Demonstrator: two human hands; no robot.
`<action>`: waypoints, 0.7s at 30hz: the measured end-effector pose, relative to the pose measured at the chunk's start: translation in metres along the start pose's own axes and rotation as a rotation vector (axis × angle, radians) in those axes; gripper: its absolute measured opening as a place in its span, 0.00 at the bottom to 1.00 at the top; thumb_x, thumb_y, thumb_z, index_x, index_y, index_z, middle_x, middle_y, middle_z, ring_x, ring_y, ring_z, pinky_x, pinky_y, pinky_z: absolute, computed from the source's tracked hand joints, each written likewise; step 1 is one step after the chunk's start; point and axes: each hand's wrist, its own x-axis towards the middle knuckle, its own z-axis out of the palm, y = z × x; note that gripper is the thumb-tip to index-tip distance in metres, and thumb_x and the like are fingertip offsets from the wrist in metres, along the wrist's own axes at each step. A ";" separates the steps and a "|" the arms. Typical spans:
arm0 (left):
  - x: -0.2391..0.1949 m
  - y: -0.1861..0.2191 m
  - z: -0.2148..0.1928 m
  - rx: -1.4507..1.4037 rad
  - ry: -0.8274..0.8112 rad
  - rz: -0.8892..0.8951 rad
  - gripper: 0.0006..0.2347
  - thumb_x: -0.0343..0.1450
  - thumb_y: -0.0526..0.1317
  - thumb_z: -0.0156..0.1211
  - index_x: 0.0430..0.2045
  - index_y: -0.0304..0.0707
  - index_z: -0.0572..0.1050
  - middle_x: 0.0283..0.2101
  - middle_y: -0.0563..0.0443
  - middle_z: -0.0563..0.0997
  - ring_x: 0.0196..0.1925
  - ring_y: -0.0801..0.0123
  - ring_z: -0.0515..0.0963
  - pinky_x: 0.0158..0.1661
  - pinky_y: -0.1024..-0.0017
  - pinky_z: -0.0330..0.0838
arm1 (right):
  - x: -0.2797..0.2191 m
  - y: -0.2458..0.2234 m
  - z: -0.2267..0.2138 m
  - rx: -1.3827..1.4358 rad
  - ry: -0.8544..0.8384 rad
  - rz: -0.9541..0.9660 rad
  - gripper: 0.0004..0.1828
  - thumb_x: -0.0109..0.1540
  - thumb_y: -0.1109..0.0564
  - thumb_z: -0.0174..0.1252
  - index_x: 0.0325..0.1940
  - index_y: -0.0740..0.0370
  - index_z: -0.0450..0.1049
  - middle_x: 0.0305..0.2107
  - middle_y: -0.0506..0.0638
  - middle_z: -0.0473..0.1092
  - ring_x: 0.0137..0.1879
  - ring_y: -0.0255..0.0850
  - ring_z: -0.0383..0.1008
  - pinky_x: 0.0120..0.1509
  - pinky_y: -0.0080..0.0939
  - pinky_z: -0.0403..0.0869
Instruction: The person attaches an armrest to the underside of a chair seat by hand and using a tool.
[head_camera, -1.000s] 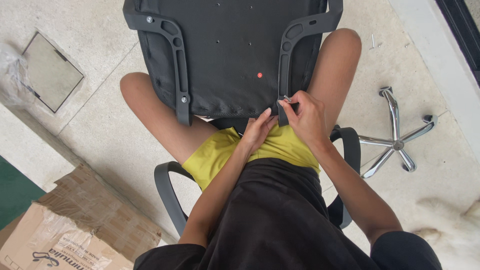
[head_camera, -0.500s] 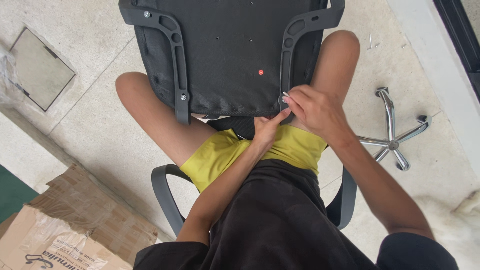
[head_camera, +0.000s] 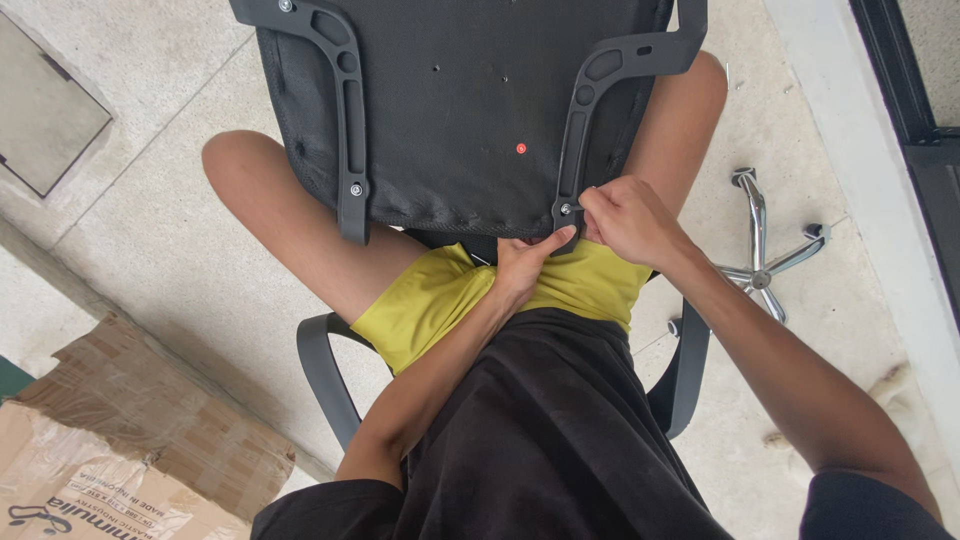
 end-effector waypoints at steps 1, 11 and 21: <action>-0.001 0.003 -0.001 0.002 0.001 -0.012 0.20 0.56 0.29 0.82 0.42 0.30 0.82 0.39 0.45 0.86 0.44 0.65 0.84 0.45 0.69 0.81 | -0.001 0.002 0.003 0.108 -0.030 0.036 0.28 0.64 0.46 0.47 0.09 0.53 0.68 0.08 0.48 0.65 0.21 0.48 0.66 0.31 0.44 0.67; -0.009 -0.010 -0.015 0.031 -0.041 -0.061 0.18 0.57 0.28 0.81 0.40 0.29 0.82 0.37 0.48 0.86 0.42 0.66 0.84 0.44 0.67 0.80 | -0.019 0.004 0.013 0.291 -0.151 0.179 0.27 0.62 0.42 0.47 0.10 0.50 0.60 0.06 0.43 0.61 0.18 0.40 0.58 0.25 0.39 0.61; -0.007 0.004 -0.006 0.036 -0.016 -0.044 0.11 0.58 0.28 0.80 0.29 0.34 0.82 0.27 0.55 0.83 0.33 0.74 0.83 0.37 0.76 0.78 | -0.054 -0.013 0.042 1.193 -0.191 0.437 0.15 0.63 0.43 0.45 0.26 0.49 0.54 0.14 0.38 0.46 0.16 0.25 0.45 0.18 0.21 0.44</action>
